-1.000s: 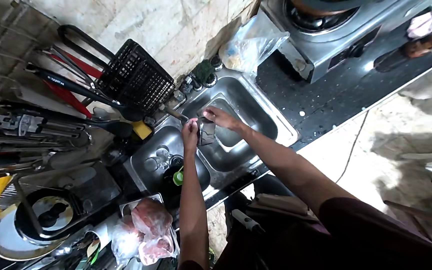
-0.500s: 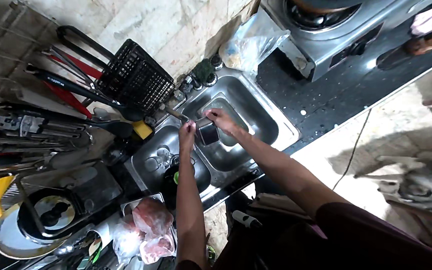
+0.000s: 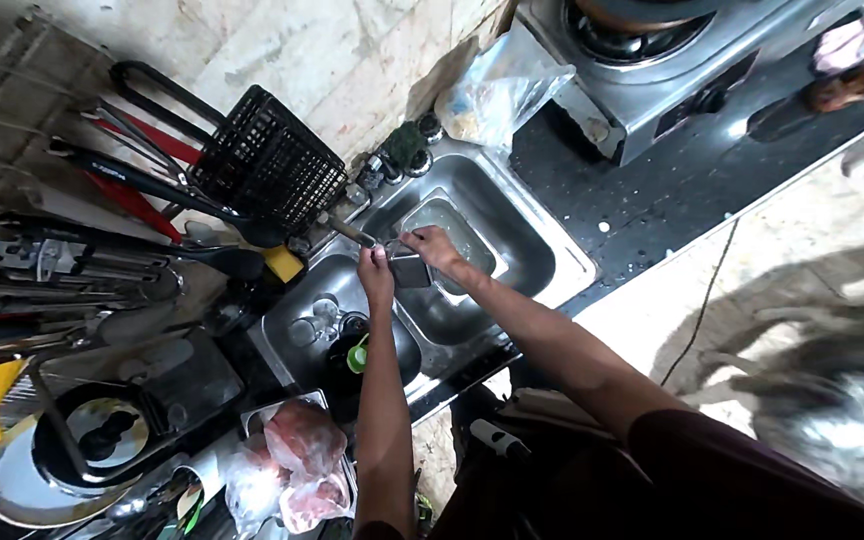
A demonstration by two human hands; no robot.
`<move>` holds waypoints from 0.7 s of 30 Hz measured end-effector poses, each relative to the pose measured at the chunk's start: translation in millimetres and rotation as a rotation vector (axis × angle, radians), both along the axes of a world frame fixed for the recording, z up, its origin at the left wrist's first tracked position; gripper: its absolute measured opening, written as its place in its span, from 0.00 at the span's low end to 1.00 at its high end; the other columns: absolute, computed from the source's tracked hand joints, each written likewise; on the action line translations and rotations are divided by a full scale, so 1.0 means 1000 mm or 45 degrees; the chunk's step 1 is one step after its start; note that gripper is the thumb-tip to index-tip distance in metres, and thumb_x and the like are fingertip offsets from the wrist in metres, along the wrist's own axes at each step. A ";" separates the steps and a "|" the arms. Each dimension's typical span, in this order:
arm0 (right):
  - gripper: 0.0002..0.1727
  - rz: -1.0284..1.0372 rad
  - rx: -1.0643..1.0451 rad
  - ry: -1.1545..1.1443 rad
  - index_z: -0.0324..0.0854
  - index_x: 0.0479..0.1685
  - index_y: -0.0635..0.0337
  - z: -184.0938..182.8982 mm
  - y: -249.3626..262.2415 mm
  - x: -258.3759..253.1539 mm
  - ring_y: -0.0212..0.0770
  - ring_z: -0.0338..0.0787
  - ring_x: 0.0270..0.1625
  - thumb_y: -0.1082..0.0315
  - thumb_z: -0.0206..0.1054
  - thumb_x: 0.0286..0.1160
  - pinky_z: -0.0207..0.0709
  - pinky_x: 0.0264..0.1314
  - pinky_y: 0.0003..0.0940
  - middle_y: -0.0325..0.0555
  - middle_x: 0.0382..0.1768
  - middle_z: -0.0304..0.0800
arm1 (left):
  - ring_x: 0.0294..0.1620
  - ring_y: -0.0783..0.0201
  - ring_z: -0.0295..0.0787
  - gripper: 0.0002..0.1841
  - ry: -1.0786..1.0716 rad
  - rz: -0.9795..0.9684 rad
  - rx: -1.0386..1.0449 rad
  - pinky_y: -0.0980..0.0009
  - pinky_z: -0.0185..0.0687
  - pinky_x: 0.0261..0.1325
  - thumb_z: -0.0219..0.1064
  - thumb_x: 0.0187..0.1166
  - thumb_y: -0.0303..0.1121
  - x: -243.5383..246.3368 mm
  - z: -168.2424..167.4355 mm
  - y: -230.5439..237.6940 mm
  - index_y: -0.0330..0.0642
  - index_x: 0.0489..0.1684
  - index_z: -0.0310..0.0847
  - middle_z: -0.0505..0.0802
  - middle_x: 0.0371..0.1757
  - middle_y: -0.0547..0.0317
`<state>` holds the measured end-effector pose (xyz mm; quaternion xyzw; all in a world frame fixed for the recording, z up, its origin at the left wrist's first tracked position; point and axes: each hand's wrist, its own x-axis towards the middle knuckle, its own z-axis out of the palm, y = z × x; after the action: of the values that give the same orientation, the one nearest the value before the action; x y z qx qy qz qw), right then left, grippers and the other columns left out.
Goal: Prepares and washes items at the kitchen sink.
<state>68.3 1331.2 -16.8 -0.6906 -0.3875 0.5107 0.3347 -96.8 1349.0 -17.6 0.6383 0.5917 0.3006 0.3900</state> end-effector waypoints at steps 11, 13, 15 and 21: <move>0.29 -0.107 0.050 -0.207 0.85 0.26 0.60 0.018 0.003 -0.014 0.54 0.88 0.37 0.44 0.60 0.86 0.78 0.45 0.60 0.53 0.28 0.87 | 0.56 0.61 0.88 0.20 -0.126 -0.013 -0.202 0.61 0.83 0.64 0.55 0.92 0.41 -0.006 0.009 0.003 0.32 0.68 0.75 0.90 0.55 0.46; 0.29 -0.074 0.076 -0.224 0.86 0.27 0.59 0.018 0.001 -0.013 0.54 0.89 0.39 0.44 0.58 0.87 0.79 0.46 0.60 0.52 0.29 0.88 | 0.57 0.61 0.90 0.23 -0.173 -0.018 -0.264 0.61 0.86 0.65 0.67 0.84 0.42 -0.007 0.010 0.004 0.32 0.67 0.76 0.91 0.56 0.47; 0.29 -0.034 0.110 -0.238 0.84 0.27 0.58 0.017 -0.001 -0.012 0.53 0.89 0.38 0.44 0.55 0.88 0.79 0.44 0.59 0.52 0.29 0.87 | 0.50 0.61 0.91 0.21 -0.129 -0.014 -0.273 0.61 0.88 0.59 0.73 0.79 0.42 -0.008 0.008 0.007 0.34 0.58 0.82 0.92 0.49 0.49; 0.23 0.247 0.276 0.142 0.87 0.44 0.61 0.009 -0.009 0.002 0.44 0.86 0.37 0.49 0.57 0.90 0.80 0.48 0.50 0.49 0.33 0.86 | 0.53 0.54 0.88 0.16 0.064 -0.041 -0.264 0.53 0.84 0.63 0.62 0.87 0.38 -0.020 0.005 0.019 0.31 0.55 0.83 0.91 0.50 0.42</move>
<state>69.8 1322.7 -7.8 -0.5804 -0.4859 0.5334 0.3775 -116.6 1368.4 -12.2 0.6112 0.6188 0.2155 0.4438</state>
